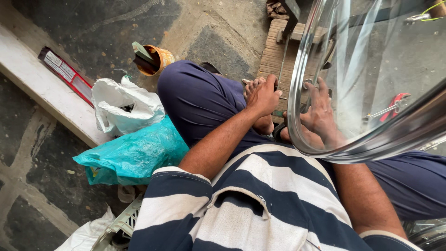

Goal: The person sits on the floor and uses a spoke wrench to tighten the spokes of a bicycle wheel mounted on a truing stand. They rotate the wheel periodically to access different sections and continue adjusting the tension of the spokes.

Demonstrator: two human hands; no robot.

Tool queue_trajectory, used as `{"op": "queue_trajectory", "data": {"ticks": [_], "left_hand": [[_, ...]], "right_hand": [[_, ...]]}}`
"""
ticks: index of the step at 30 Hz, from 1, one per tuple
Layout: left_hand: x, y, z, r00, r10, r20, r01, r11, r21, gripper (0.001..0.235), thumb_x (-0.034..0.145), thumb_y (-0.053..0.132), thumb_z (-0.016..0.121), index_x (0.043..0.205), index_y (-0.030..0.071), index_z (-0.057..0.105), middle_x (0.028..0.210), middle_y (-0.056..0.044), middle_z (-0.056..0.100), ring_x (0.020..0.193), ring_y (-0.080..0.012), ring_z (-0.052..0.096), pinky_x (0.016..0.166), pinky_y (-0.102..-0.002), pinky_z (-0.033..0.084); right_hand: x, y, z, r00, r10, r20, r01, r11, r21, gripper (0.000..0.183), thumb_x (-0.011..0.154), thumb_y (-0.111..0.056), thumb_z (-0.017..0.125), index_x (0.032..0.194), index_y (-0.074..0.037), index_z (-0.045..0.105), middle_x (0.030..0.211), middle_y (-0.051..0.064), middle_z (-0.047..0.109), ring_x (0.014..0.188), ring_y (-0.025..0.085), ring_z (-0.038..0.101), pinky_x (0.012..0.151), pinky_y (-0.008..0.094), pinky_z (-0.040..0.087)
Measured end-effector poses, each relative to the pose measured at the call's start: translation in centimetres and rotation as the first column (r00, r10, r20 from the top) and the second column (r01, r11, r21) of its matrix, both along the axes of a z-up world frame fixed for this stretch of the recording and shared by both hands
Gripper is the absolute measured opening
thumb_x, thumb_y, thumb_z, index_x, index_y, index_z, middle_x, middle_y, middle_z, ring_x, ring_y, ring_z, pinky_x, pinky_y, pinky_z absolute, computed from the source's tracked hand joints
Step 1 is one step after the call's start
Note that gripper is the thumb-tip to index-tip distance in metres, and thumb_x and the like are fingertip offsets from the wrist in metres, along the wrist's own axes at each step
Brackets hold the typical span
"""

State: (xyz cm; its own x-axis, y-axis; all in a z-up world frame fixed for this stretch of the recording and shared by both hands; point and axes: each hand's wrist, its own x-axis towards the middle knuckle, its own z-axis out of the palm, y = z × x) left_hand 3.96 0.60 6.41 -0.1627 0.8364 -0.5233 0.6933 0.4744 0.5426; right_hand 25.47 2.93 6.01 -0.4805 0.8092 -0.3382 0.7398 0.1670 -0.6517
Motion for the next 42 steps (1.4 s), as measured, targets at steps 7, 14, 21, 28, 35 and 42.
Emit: {"op": "queue_trajectory", "data": {"ticks": [7,14,21,28,35,42], "left_hand": [[-0.3,-0.2,-0.6,0.998,0.009,0.059,-0.011,0.999,0.043,0.034,0.093,0.029,0.066,0.119,0.012,0.054,0.115,-0.02,0.067,0.116,-0.042,0.059,0.102,-0.058,0.037],[-0.9,-1.2,-1.7,0.995,0.008,0.1,-0.02,0.993,0.119,0.032,0.093,0.027,0.068,0.117,0.011,0.055,0.111,-0.018,0.068,0.11,-0.04,0.063,0.1,-0.053,0.042],[-1.0,-1.2,-2.1,0.997,-0.009,0.08,-0.004,0.988,0.155,0.034,0.092,0.026,0.069,0.118,0.01,0.054,0.112,-0.02,0.065,0.109,-0.0413,0.062,0.1,-0.055,0.041],[-1.0,-1.4,-2.2,0.995,0.004,0.097,-0.016,0.991,0.129,0.034,0.092,0.026,0.069,0.118,0.01,0.054,0.114,-0.02,0.065,0.111,-0.0415,0.061,0.102,-0.056,0.04],[-0.9,0.3,2.1,0.977,0.144,0.158,-0.207,0.815,0.541,0.028,0.098,0.028,0.067,0.116,0.007,0.064,0.113,-0.017,0.07,0.105,-0.037,0.065,0.089,-0.05,0.052],[-0.9,19.0,18.7,0.784,-0.222,0.58,-0.512,0.299,0.805,0.044,0.111,0.041,0.051,0.14,0.008,0.046,0.15,-0.011,0.049,0.1,-0.018,0.066,0.123,-0.043,0.036]], "right_hand": [[-1.6,0.3,3.0,0.999,-0.034,-0.019,0.034,0.999,0.011,0.113,0.063,-0.059,0.091,0.154,-0.01,0.045,0.167,0.028,0.02,0.148,0.049,0.031,0.12,0.062,0.034],[0.2,-0.9,6.4,0.899,-0.112,-0.424,-0.002,0.966,-0.26,0.122,0.074,-0.07,0.081,0.162,-0.006,0.028,0.166,0.023,0.029,0.154,0.041,0.036,0.124,0.055,0.037],[-1.1,0.5,1.1,0.999,0.021,0.043,-0.023,0.999,0.046,0.123,0.057,-0.061,0.093,0.152,-0.003,0.041,0.159,0.032,0.029,0.142,0.045,0.035,0.117,0.059,0.031],[0.1,0.3,-1.4,0.993,-0.011,0.121,0.008,1.0,0.025,0.115,0.057,-0.055,0.093,0.149,-0.004,0.046,0.147,0.029,0.047,0.129,0.043,0.048,0.109,0.056,0.042],[2.0,2.0,-6.6,0.998,-0.044,0.047,0.04,0.996,0.079,0.098,0.063,-0.054,0.09,0.14,-0.006,0.052,0.137,0.025,0.054,0.124,0.041,0.052,0.104,0.052,0.044],[1.8,4.8,-9.8,0.993,-0.082,-0.088,0.084,0.996,0.024,0.082,0.068,-0.053,0.086,0.131,-0.007,0.059,0.128,0.021,0.06,0.119,0.038,0.055,0.099,0.048,0.047]]}}
